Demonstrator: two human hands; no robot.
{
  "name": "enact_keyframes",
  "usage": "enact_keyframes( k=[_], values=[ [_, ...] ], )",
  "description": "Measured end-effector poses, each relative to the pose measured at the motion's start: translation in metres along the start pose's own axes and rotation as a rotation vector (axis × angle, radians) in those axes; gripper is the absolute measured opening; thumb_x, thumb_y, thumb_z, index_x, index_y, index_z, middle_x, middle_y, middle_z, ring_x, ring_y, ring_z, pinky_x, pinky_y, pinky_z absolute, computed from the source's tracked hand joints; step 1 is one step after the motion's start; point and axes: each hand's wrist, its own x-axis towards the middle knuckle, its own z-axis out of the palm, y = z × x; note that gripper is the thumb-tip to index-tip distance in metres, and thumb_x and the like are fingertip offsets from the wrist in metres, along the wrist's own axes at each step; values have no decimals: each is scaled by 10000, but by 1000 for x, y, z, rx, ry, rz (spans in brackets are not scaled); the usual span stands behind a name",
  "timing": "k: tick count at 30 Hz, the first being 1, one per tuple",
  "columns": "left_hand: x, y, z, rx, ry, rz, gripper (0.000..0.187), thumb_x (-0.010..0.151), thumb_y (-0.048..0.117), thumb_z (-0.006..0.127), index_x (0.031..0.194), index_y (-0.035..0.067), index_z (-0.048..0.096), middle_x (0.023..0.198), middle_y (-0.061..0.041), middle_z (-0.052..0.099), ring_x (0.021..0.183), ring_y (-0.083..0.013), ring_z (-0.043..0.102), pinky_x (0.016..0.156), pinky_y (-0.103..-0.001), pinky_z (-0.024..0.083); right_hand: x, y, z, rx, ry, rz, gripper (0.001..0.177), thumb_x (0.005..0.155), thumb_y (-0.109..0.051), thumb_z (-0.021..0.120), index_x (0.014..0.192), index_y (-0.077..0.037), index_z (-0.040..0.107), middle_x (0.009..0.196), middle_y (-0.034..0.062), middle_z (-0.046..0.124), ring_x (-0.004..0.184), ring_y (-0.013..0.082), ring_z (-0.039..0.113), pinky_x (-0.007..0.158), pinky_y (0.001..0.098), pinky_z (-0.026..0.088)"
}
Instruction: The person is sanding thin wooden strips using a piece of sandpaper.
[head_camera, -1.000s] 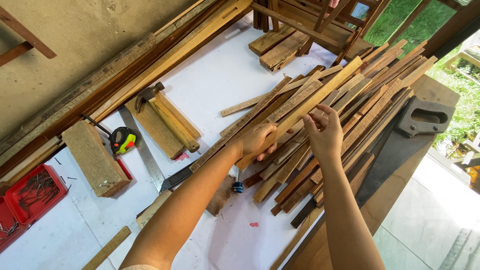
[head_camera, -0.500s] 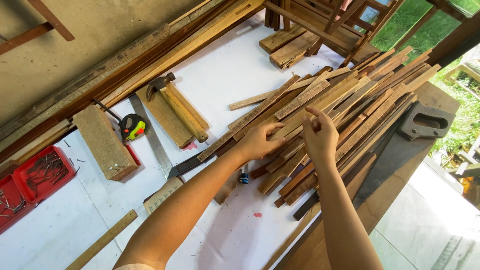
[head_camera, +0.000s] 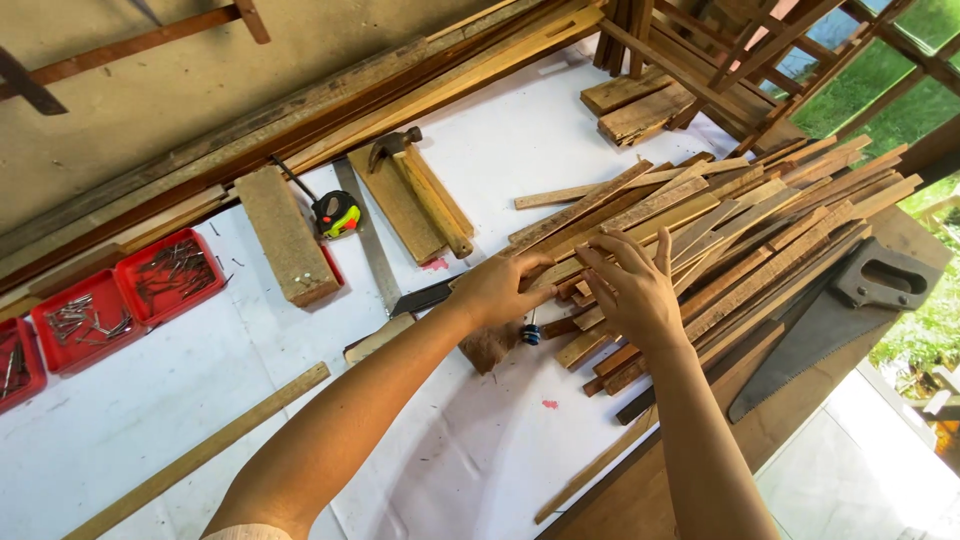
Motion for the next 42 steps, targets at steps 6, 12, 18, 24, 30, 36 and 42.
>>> enact_keyframes(
  k=[6,12,18,24,30,36,42],
  values=[
    [-45,-7,-19,-88,-75,-101,509,857,516,666,1219,160,634,965,-64,805,869,-226,767,800,-376,567,12,-45,-16,133,-133,48,301,924,-269,712,1210,-193,768,1180,0,686,1126,278,551,1031,385,489],
    [-84,-21,-30,7,26,-47,555,874,566,724,1216,143,619,995,-73,755,897,-234,720,780,-401,554,11,-69,-5,236,-134,-81,291,951,-266,696,1205,-144,768,1180,24,694,1169,238,604,1015,371,512],
    [-126,-29,-44,-21,26,-61,445,855,434,670,1186,139,630,859,-85,773,780,-269,731,722,-421,552,5,-101,0,280,-134,-130,300,926,-228,717,1207,-136,765,1155,47,704,1136,253,618,992,390,513],
    [-172,-49,-42,54,48,-77,446,876,491,694,1123,125,634,917,-93,747,836,-254,718,742,-415,555,-9,-135,16,343,-174,-170,298,916,-204,731,1204,-129,761,1180,64,701,1121,270,635,966,397,511],
    [-230,-59,-49,73,69,-171,433,870,502,690,1126,158,626,902,-57,770,882,-233,721,748,-413,547,-15,-175,31,316,-285,-193,285,880,-209,742,1155,-160,795,1099,44,733,1049,255,654,932,408,521],
    [-295,-72,-54,52,107,-221,419,874,495,682,1109,154,621,809,-55,764,790,-240,742,722,-417,558,-26,-222,48,355,-274,-302,275,873,-247,756,1130,-155,796,1093,55,745,1069,260,668,913,412,530],
    [-359,-82,-60,41,134,-291,414,876,478,701,1064,117,625,830,-60,760,760,-242,729,707,-401,553,-38,-275,58,419,-271,-427,242,888,-233,757,1107,-137,792,1051,59,753,976,263,711,850,389,564]
  ],
)
